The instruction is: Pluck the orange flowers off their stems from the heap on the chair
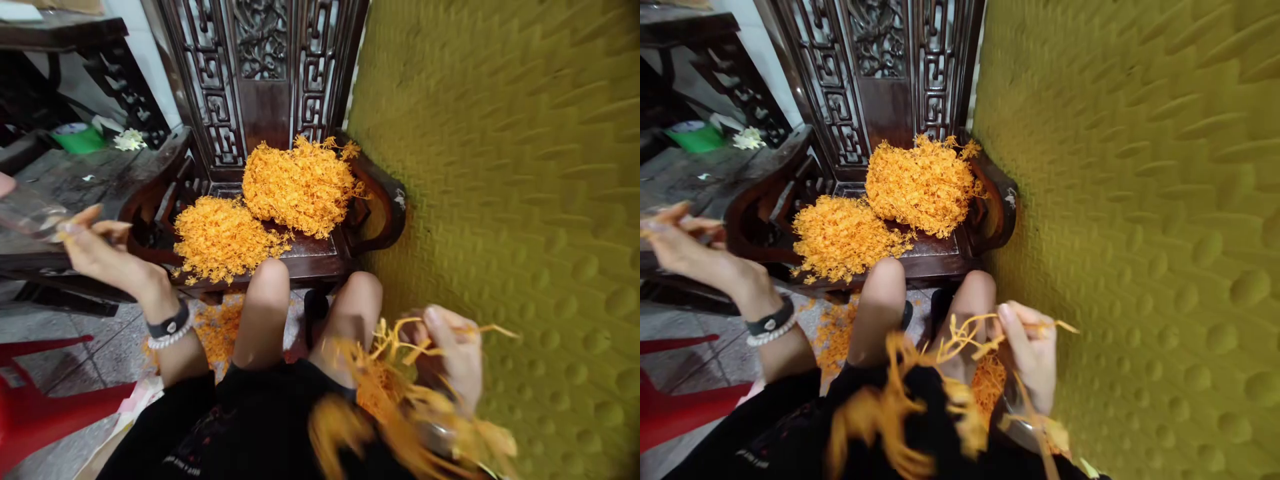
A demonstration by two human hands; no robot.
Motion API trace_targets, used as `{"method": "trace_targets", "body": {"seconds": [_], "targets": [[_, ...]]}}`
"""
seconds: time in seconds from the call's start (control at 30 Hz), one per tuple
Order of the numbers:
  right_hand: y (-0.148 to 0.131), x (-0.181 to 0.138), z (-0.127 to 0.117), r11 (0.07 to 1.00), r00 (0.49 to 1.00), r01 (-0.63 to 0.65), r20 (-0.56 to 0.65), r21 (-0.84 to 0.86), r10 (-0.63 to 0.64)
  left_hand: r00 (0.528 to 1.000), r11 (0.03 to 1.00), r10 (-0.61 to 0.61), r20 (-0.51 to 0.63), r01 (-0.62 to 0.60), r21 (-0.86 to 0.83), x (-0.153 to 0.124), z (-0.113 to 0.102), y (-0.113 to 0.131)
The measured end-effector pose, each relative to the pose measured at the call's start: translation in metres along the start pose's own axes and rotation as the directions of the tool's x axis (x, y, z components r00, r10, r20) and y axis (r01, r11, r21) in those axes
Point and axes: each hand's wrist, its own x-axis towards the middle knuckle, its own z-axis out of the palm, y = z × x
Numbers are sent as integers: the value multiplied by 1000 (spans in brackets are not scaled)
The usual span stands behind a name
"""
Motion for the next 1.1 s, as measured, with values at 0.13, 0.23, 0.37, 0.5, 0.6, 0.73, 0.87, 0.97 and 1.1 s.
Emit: {"method": "trace_targets", "body": {"seconds": [0.13, 0.23, 0.37, 0.5, 0.6, 0.73, 0.87, 0.97, 1.1], "targets": [[21, 15, 12, 994, 993, -103, 54, -33, 105, 917, 944, -104, 386, -31, 329, 22, 30, -67], [36, 31, 33, 985, 989, -139, 66, 103, 133, 794, 824, -183, 580, -198, 531, 11, 59, -101], [42, 40, 46, 970, 993, -116, 55, 214, 107, 741, 844, -159, 652, -241, 479, -5, 76, -125], [43, 43, 46, 988, 997, -73, 29, 138, 70, 755, 844, -245, 608, -143, 517, -9, 75, -122], [44, 45, 47, 999, 999, 23, -35, 38, -21, 847, 929, -159, 507, -46, 368, -8, 70, -95], [47, 48, 56, 981, 981, 160, -90, -111, -171, 770, 999, -29, 638, 1, 45, -26, 60, -27], [50, 49, 69, 936, 963, 239, -58, -260, -263, 354, 974, 189, 916, 48, -220, -82, 45, 44], [50, 50, 73, 888, 947, 283, -39, -363, -318, 389, 963, 263, 883, -163, -215, -123, 42, 69], [48, 58, 54, 827, 948, 292, 33, -481, -315, 355, 952, 286, 890, -206, -224, -130, 43, 71]]}}
